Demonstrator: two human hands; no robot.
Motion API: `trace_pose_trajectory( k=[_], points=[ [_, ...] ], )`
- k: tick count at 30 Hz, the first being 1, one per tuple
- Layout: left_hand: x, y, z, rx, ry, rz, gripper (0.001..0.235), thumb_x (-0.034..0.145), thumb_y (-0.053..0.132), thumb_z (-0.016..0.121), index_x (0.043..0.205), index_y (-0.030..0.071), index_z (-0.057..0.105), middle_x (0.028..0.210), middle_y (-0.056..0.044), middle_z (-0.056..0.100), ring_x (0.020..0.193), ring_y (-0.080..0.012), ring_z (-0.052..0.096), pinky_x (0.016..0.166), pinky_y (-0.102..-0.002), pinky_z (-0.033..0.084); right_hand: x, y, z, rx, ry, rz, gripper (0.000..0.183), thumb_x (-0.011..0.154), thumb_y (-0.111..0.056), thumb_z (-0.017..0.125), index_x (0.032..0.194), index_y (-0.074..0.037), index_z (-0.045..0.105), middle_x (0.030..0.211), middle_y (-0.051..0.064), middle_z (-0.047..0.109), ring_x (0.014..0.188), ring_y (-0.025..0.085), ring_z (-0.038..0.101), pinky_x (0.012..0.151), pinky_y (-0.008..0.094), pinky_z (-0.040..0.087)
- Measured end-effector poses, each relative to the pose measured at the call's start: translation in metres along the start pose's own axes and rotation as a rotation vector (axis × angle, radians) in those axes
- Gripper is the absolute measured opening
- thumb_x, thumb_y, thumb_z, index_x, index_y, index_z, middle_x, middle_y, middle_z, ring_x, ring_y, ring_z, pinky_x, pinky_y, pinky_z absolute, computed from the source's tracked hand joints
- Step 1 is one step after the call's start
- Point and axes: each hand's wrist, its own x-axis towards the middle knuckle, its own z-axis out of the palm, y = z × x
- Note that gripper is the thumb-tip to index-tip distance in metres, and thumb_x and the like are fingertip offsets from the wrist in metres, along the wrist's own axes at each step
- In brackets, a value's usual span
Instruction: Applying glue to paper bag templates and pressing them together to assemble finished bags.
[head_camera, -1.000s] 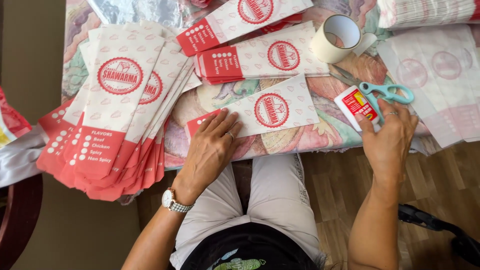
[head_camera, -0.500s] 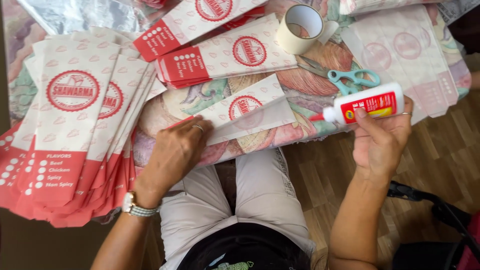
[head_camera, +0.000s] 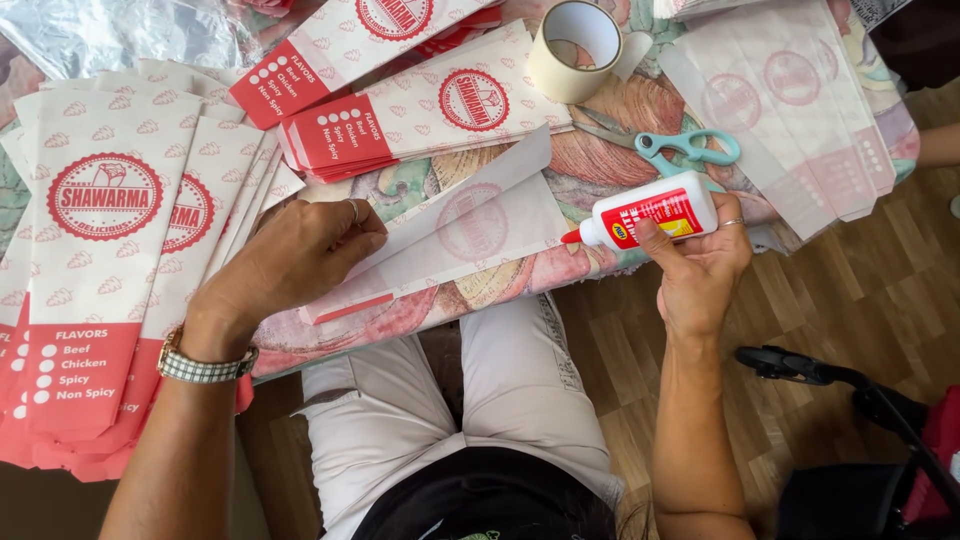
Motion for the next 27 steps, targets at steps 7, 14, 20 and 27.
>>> trace_pose_trajectory(
  k=[7,14,20,27],
  points=[
    [0.008,0.002,-0.008,-0.022,-0.080,-0.074,0.020,0.095,0.025,0.064,0.091,0.008,0.072,0.063,-0.015,0.065,0.068,-0.0383,0.068,0.070,-0.047,0.049,-0.011,-0.002,0.024,0.065,-0.057,0.052,0.051,0.079,0.000,0.091,0.118,-0.005,0.057,0.101,0.014,0.070,0.097,0.023,0.072,0.086,0.040,0.063],
    [0.014,-0.007,-0.011,-0.124,-0.156,-0.079,0.022,0.093,0.029,0.063,0.099,0.010,0.074,0.075,-0.017,0.068,0.082,-0.0362,0.070,0.079,-0.045,0.052,-0.035,0.001,0.066,0.187,-0.158,0.112,0.051,0.074,0.000,0.092,0.112,-0.004,0.058,0.093,0.015,0.072,0.087,0.020,0.074,0.077,0.038,0.065],
    [0.017,-0.016,-0.007,-0.144,-0.141,-0.033,0.023,0.090,0.031,0.064,0.097,0.012,0.075,0.078,-0.016,0.069,0.085,-0.0367,0.071,0.080,-0.046,0.052,-0.058,-0.029,0.119,0.194,-0.324,0.130,0.048,0.077,-0.002,0.090,0.112,-0.005,0.057,0.095,0.013,0.072,0.094,0.019,0.071,0.088,0.037,0.061],
    [0.024,-0.024,0.000,-0.177,-0.110,0.001,0.022,0.090,0.027,0.063,0.094,0.009,0.075,0.078,-0.018,0.069,0.079,-0.0348,0.070,0.074,-0.044,0.053,-0.085,-0.029,0.165,0.252,-0.437,0.129,0.049,0.076,0.001,0.090,0.111,-0.001,0.057,0.096,0.017,0.072,0.096,0.020,0.070,0.090,0.039,0.060]
  ],
)
